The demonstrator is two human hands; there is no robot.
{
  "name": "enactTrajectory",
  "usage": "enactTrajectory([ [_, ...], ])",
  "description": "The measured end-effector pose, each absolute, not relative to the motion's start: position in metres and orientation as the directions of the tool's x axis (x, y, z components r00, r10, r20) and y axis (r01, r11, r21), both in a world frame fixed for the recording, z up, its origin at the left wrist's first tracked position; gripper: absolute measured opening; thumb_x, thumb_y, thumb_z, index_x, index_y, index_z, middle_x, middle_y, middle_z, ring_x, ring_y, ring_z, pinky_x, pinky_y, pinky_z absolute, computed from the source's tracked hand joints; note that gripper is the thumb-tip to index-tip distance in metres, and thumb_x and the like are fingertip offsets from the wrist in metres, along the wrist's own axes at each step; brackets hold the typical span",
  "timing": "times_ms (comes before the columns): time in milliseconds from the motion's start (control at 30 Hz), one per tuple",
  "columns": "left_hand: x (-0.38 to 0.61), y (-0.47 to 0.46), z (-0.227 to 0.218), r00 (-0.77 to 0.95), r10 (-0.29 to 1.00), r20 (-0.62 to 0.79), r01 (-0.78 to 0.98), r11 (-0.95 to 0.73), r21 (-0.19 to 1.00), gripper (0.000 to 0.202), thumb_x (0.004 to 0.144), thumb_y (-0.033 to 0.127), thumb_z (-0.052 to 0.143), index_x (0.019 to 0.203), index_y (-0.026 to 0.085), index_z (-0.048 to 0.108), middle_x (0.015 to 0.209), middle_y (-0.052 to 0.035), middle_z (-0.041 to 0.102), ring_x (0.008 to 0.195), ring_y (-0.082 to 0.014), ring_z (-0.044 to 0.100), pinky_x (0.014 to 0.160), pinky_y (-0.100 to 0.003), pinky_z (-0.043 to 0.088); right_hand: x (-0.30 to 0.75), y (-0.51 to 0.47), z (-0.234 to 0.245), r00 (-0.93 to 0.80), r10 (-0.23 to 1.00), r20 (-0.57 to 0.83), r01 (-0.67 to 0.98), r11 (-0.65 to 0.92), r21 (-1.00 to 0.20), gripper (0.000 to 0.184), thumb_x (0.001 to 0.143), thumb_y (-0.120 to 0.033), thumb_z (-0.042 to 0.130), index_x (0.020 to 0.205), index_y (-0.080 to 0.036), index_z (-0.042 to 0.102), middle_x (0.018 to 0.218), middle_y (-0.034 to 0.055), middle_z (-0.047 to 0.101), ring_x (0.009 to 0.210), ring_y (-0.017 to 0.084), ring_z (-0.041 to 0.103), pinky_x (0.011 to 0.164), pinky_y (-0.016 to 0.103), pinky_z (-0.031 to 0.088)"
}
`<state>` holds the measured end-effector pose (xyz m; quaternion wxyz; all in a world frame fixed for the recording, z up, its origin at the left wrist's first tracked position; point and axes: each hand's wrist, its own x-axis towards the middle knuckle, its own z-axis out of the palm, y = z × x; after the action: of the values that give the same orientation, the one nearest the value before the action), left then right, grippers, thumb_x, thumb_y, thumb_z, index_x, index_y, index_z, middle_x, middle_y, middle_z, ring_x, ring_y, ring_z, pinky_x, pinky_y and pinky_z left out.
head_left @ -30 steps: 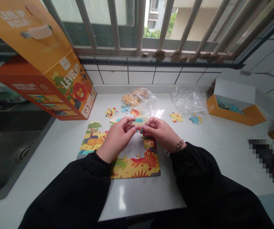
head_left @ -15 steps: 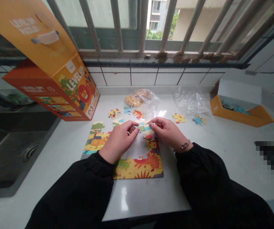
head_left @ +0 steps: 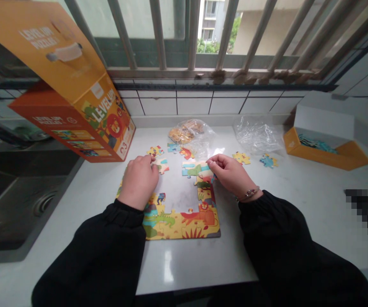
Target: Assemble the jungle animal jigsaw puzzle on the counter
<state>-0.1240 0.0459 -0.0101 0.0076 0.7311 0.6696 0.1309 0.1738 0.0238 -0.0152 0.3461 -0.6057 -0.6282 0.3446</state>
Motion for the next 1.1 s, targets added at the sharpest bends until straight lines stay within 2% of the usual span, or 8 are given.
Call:
enactTrajectory([
  [167, -0.129, 0.048, -0.014, 0.101, 0.983, 0.152, 0.977, -0.127, 0.169, 0.038, 0.100, 0.019, 0.050, 0.125, 0.012, 0.077, 0.122, -0.0209, 0.079, 0.112, -0.0379, 0.073, 0.108, -0.053, 0.055, 0.174, 0.023, -0.012, -0.021, 1.000, 0.014, 0.536, 0.024, -0.844, 0.036, 0.097, -0.057, 0.062, 0.095, -0.022, 0.070, 0.070, -0.0022, 0.058, 0.065, 0.017, 0.049, 0.064, 0.032, 0.038],
  [400, -0.123, 0.046, -0.021, 0.257, 0.952, 0.169, 0.916, -0.295, 0.272, 0.028, 0.097, 0.034, 0.067, 0.118, 0.020, 0.076, 0.125, -0.0168, 0.077, 0.117, -0.0370, 0.068, 0.109, -0.052, 0.053, 0.175, 0.023, -0.012, -0.027, 1.000, 0.015, 0.555, 0.027, -0.831, 0.034, 0.098, -0.055, 0.062, 0.094, -0.022, 0.070, 0.069, -0.0023, 0.058, 0.064, 0.018, 0.051, 0.063, 0.032, 0.038],
  [700, -0.113, 0.040, -0.014, 0.292, 0.947, 0.132, 0.907, -0.318, 0.277, 0.033, 0.099, 0.038, 0.067, 0.121, 0.015, 0.075, 0.121, -0.0184, 0.076, 0.113, -0.0374, 0.068, 0.103, -0.051, 0.054, 0.174, 0.025, -0.015, -0.031, 0.999, 0.005, 0.549, 0.021, -0.836, 0.036, 0.098, -0.056, 0.061, 0.093, -0.021, 0.070, 0.070, -0.0021, 0.060, 0.065, 0.017, 0.051, 0.063, 0.032, 0.037],
  [800, -0.111, 0.039, -0.014, 0.281, 0.949, 0.141, 0.914, -0.310, 0.263, 0.030, 0.100, 0.036, 0.066, 0.120, 0.017, 0.075, 0.119, -0.0170, 0.077, 0.111, -0.0366, 0.068, 0.101, -0.050, 0.055, 0.175, 0.025, -0.016, -0.041, 0.999, 0.005, 0.522, 0.026, -0.852, 0.036, 0.097, -0.056, 0.062, 0.094, -0.021, 0.070, 0.070, -0.0022, 0.060, 0.065, 0.017, 0.052, 0.063, 0.032, 0.038],
  [933, -0.112, 0.038, -0.017, 0.262, 0.952, 0.159, 0.923, -0.295, 0.247, 0.024, 0.100, 0.032, 0.064, 0.118, 0.020, 0.074, 0.119, -0.0153, 0.076, 0.111, -0.0350, 0.068, 0.101, -0.049, 0.054, 0.174, 0.026, -0.020, -0.062, 0.998, -0.033, 0.401, -0.005, -0.916, 0.035, 0.097, -0.056, 0.067, 0.097, -0.021, 0.070, 0.075, -0.0009, 0.064, 0.065, 0.016, 0.056, 0.061, 0.031, 0.044],
  [1033, -0.111, 0.038, -0.015, 0.236, 0.953, 0.191, 0.929, -0.279, 0.241, 0.023, 0.100, 0.031, 0.063, 0.117, 0.018, 0.074, 0.121, -0.0169, 0.075, 0.114, -0.0360, 0.067, 0.103, -0.051, 0.054, 0.172, 0.026, -0.022, -0.083, 0.990, -0.114, 0.225, -0.093, -0.970, 0.033, 0.092, -0.052, 0.076, 0.102, -0.022, 0.068, 0.080, -0.0006, 0.066, 0.066, 0.016, 0.062, 0.060, 0.030, 0.053],
  [1100, -0.108, 0.037, -0.012, 0.241, 0.943, 0.229, 0.909, -0.302, 0.289, 0.020, 0.101, 0.029, 0.061, 0.113, 0.019, 0.073, 0.121, -0.0162, 0.076, 0.115, -0.0353, 0.067, 0.106, -0.051, 0.053, 0.170, 0.025, -0.021, -0.098, 0.984, -0.152, 0.110, -0.141, -0.984, 0.034, 0.088, -0.047, 0.083, 0.108, -0.023, 0.067, 0.085, -0.0005, 0.067, 0.071, 0.016, 0.067, 0.064, 0.030, 0.059],
])
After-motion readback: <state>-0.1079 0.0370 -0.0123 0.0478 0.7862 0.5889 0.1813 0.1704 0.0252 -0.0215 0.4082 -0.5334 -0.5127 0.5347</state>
